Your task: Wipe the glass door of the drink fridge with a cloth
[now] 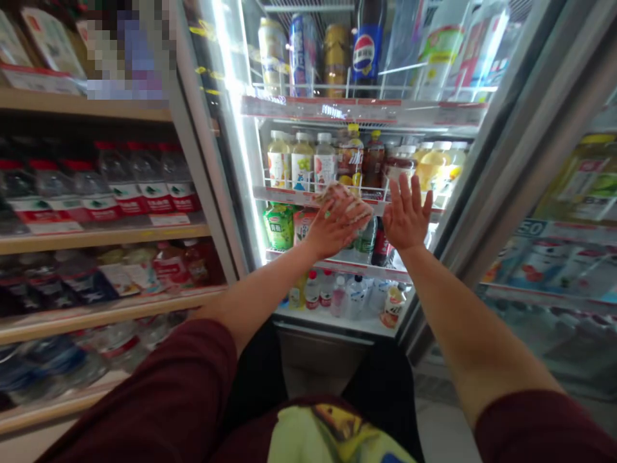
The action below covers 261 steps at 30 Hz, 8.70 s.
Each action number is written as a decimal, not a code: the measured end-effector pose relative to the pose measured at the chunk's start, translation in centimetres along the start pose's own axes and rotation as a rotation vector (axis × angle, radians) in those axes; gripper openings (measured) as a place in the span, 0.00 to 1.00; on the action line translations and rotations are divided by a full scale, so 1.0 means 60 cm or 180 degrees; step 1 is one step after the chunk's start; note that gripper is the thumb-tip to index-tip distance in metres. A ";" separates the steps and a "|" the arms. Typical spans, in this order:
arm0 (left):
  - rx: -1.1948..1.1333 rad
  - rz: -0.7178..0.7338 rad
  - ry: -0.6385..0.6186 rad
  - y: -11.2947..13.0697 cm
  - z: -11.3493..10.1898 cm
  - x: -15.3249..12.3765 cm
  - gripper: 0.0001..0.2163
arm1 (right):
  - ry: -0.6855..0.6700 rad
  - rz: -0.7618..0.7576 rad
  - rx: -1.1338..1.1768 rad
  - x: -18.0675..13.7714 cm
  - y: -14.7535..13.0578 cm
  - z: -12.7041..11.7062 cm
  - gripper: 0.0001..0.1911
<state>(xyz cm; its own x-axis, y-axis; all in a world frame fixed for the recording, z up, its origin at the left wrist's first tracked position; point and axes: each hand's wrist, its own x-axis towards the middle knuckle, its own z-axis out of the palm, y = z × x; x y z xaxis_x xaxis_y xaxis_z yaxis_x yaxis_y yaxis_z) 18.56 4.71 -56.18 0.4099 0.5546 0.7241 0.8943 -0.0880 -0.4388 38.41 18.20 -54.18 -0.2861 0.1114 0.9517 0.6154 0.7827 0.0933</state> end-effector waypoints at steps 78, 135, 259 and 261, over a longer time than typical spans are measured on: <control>0.0190 -0.1077 0.0042 -0.079 -0.051 -0.081 0.27 | -0.0016 0.0060 -0.0166 -0.004 0.005 -0.002 0.32; 0.0092 -0.1114 0.0162 -0.108 -0.054 -0.084 0.27 | -0.0078 0.0132 -0.0078 -0.003 -0.002 -0.009 0.32; 0.0225 -0.0833 0.0096 -0.067 -0.051 -0.026 0.25 | 0.0051 0.0051 -0.0048 -0.007 -0.002 -0.005 0.31; 0.0244 -0.0825 0.0153 -0.075 -0.059 -0.013 0.25 | 0.0058 0.0043 -0.0059 -0.007 -0.002 -0.004 0.31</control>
<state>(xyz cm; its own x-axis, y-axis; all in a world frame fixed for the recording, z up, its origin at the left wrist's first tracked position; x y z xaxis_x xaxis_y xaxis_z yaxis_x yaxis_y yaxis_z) 14.84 1.76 -52.91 0.1789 0.5105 0.8411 0.9549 0.1157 -0.2733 38.64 17.94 -54.50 -0.2643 0.1106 0.9581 0.6327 0.7696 0.0857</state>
